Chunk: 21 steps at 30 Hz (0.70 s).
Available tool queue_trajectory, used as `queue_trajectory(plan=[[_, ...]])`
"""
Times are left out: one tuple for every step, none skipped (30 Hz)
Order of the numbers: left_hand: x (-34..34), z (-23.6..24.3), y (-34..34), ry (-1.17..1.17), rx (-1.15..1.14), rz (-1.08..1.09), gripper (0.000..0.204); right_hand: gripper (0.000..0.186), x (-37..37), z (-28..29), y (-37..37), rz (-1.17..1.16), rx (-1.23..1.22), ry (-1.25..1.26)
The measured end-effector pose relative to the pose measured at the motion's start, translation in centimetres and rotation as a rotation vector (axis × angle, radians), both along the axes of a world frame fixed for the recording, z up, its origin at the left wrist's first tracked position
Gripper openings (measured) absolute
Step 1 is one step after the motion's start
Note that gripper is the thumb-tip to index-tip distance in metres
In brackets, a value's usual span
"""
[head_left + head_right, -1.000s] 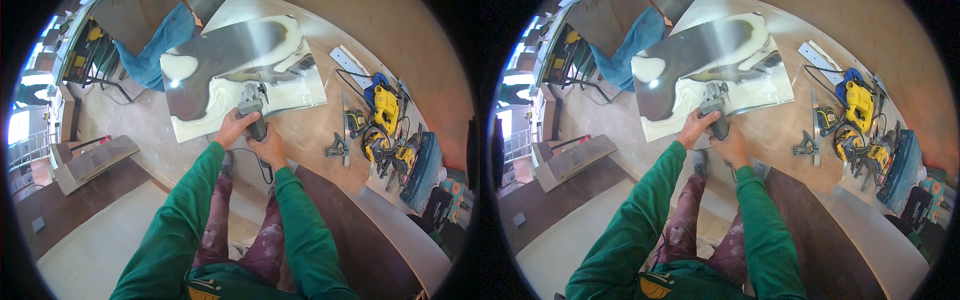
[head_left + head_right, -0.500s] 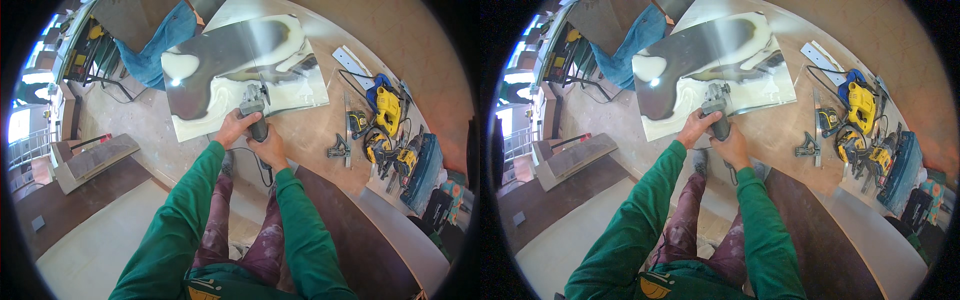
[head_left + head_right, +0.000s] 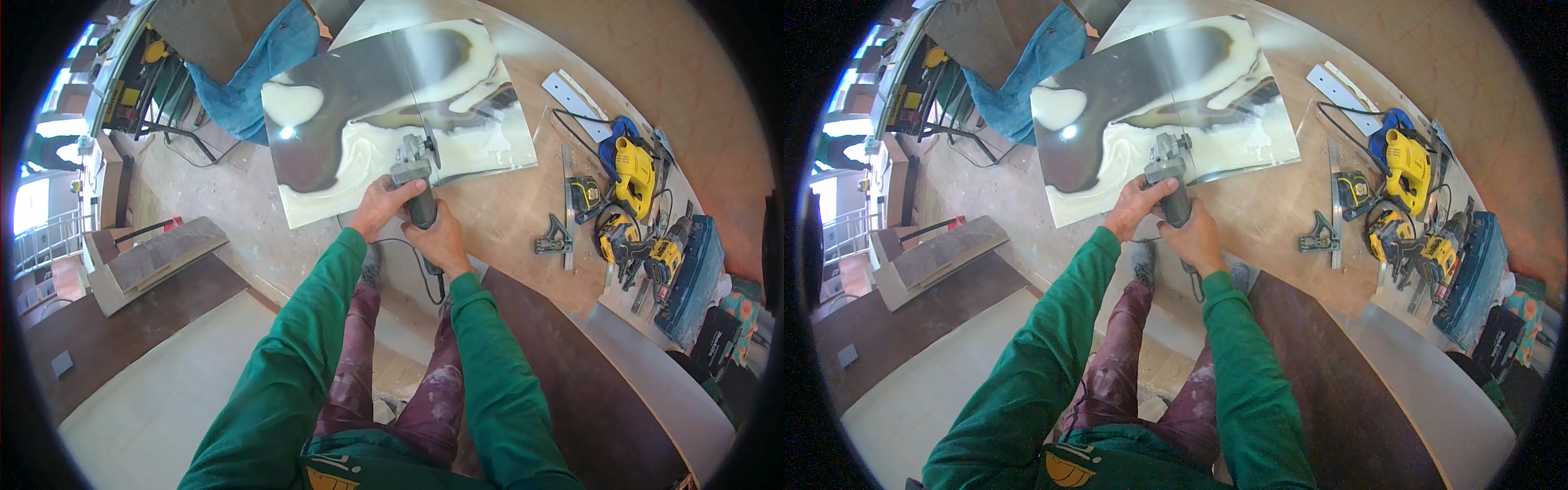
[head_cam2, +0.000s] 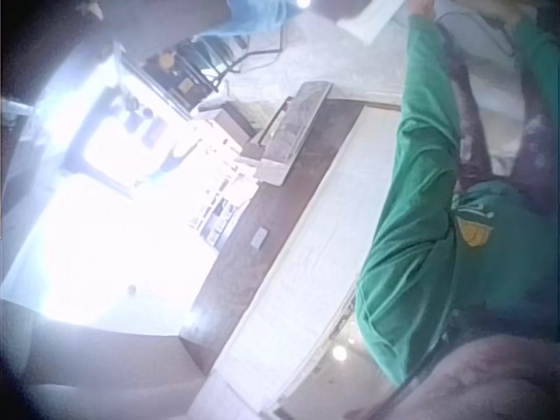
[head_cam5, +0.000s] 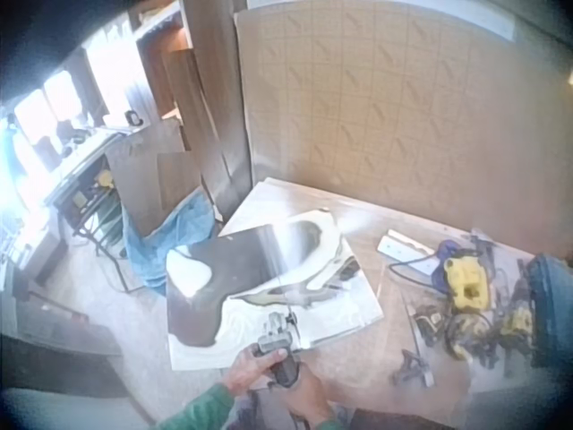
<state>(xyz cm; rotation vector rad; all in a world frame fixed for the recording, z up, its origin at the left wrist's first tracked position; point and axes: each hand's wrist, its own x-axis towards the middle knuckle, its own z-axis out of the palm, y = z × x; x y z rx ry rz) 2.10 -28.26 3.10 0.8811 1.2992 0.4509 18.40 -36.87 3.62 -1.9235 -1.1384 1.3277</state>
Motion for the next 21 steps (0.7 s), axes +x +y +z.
queue_trajectory(plan=[[0.1,0.2,0.0,-0.011,-0.006,0.005,0.088,0.063,0.1,0.0,0.0,0.001,0.008,-0.002],[0.3,0.5,0.0,-0.023,-0.012,0.009,0.088,0.063,0.2,0.0,-0.1,-0.003,0.007,-0.005],[0.2,0.3,0.0,-0.018,-0.017,0.013,0.089,0.063,0.0,0.1,-0.1,-0.004,0.008,-0.005],[0.1,0.1,0.1,-0.013,-0.022,0.016,0.089,0.063,0.0,0.2,0.0,-0.006,0.01,-0.006],[-0.1,-0.1,0.2,-0.009,-0.028,0.02,0.089,0.062,-0.1,0.3,0.0,-0.006,0.003,0.001],[-0.2,-0.2,0.3,-0.016,-0.033,0.018,0.091,0.062,-0.1,0.4,0.1,-0.007,-0.005,0.007],[-0.3,-0.3,0.4,-0.022,-0.038,0.017,0.092,0.062,-0.1,0.4,0.2,-0.008,-0.012,0.013],[-0.4,-0.4,0.4,-0.029,-0.044,0.016,0.094,0.061,-0.2,0.5,0.2,-0.004,-0.017,0.011],[-0.3,-0.1,0.5,-0.031,-0.058,0.013,0.093,0.061,-0.1,0.6,0.2,-0.003,-0.023,0.007],[-0.1,0.2,0.5,-0.034,-0.073,0.011,0.092,0.061,-0.1,0.6,0.3,-0.002,-0.029,0.002],[0.0,0.5,0.5,-0.037,-0.087,0.008,0.092,0.061,0.0,0.7,0.3,-0.003,-0.039,0.0],[-0.1,0.3,0.6,-0.044,-0.095,0.007,0.092,0.061,-0.1,0.9,0.3,0.0,-0.047,0.001],[-0.3,0.2,0.7,-0.051,-0.103,0.005,0.092,0.061,-0.1,1.0,0.4,0.002,-0.054,0.001],[-0.4,0.1,0.8,-0.058,-0.111,0.004,0.093,0.061,-0.1,1.2,0.5,0.007,-0.056,-0.001],[-0.4,0.0,0.7,-0.061,-0.113,0.012,0.093,0.061,-0.1,1.4,0.6,0.013,-0.058,-0.004],[-0.5,-0.1,0.7,-0.064,-0.114,0.021,0.093,0.062,-0.1,1.5,0.7,0.018,-0.061,-0.006],[-0.5,-0.2,0.7,-0.067,-0.115,0.029,0.093,0.062,-0.2,1.6,0.8,0.026,-0.059,-0.01],[-0.3,0.1,0.7,-0.066,-0.123,0.026,0.093,0.062,0.0,1.6,0.8,0.03,-0.06,-0.019],[-0.2,0.5,0.8,-0.065,-0.13,0.022,0.093,0.062,0.1,1.6,0.8,0.034,-0.061,-0.027],[0.0,0.8,0.8,-0.065,-0.137,0.019,0.093,0.062,0.3,1.6,0.9,0.034,-0.074,-0.028],[0.0,0.7,0.9,-0.054,-0.137,0.017,0.092,0.063,0.3,1.9,1.1,0.038,-0.085,-0.025]])
